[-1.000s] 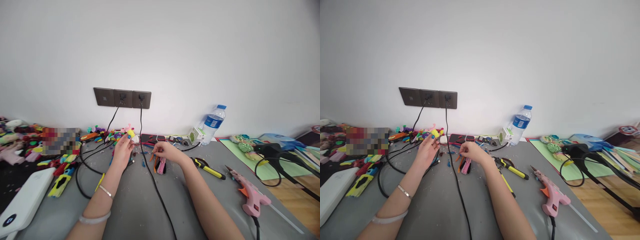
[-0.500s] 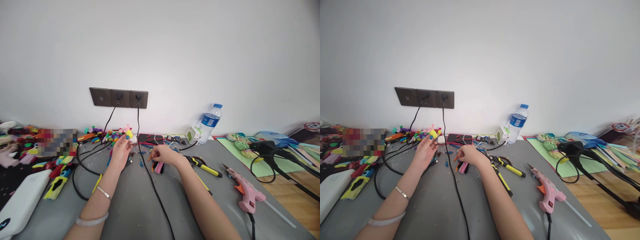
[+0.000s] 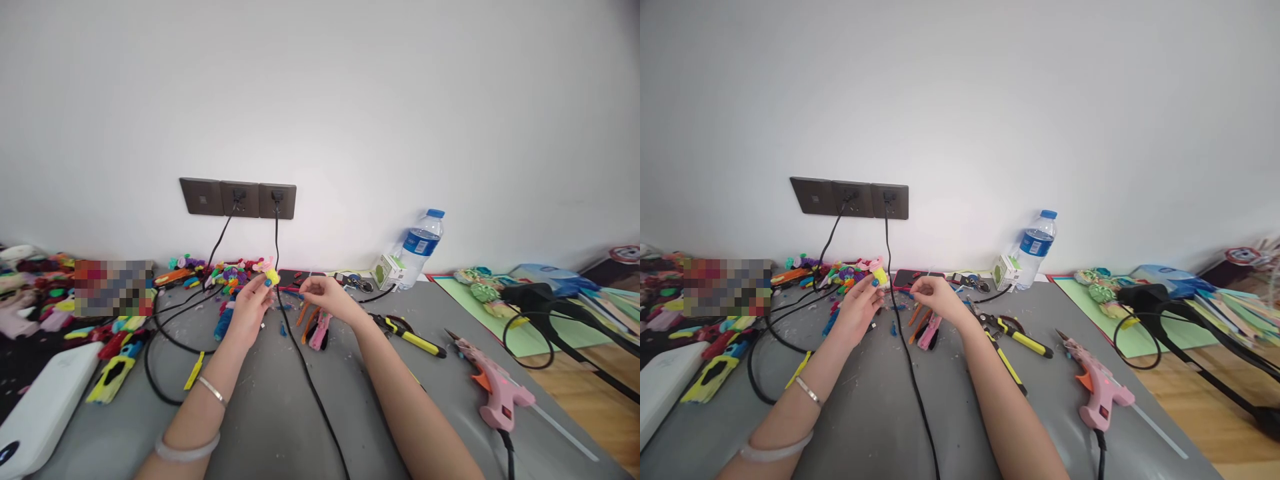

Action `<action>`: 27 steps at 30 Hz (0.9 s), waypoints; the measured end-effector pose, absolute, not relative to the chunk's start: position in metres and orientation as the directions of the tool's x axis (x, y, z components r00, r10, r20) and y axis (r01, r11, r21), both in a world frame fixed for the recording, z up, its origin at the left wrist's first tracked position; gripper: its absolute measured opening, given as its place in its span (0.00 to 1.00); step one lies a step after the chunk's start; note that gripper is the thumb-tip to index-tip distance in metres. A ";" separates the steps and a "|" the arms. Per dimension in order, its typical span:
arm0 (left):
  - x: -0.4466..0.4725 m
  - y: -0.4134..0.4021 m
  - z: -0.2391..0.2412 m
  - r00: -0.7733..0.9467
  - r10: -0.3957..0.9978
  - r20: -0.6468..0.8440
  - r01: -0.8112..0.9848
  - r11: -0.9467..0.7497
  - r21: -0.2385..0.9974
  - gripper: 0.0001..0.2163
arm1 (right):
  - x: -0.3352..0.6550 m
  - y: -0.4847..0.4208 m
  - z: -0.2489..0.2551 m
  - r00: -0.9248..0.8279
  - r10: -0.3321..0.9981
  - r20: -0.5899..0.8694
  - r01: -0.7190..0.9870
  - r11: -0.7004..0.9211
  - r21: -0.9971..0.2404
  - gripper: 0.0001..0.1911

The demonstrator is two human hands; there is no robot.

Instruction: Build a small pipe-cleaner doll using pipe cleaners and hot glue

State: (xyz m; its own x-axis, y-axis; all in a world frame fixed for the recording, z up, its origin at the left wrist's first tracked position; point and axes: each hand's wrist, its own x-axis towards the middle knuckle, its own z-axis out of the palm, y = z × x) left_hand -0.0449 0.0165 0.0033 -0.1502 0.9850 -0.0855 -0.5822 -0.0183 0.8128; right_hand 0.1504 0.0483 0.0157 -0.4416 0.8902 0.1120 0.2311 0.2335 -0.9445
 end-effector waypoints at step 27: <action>-0.035 0.009 0.004 0.025 0.999 -0.045 -0.427 0.052 0.903 0.17 | 0.116 0.033 0.022 -0.214 0.911 0.352 -0.257 0.295 -0.920 0.10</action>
State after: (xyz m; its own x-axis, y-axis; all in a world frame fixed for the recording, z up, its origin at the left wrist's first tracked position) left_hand -0.0351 0.0088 0.0043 0.0252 0.9986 -0.0454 -0.4270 0.0518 0.9027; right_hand 0.1159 0.0334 0.0218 -0.2143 0.9110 0.3523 -0.2571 0.2954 -0.9201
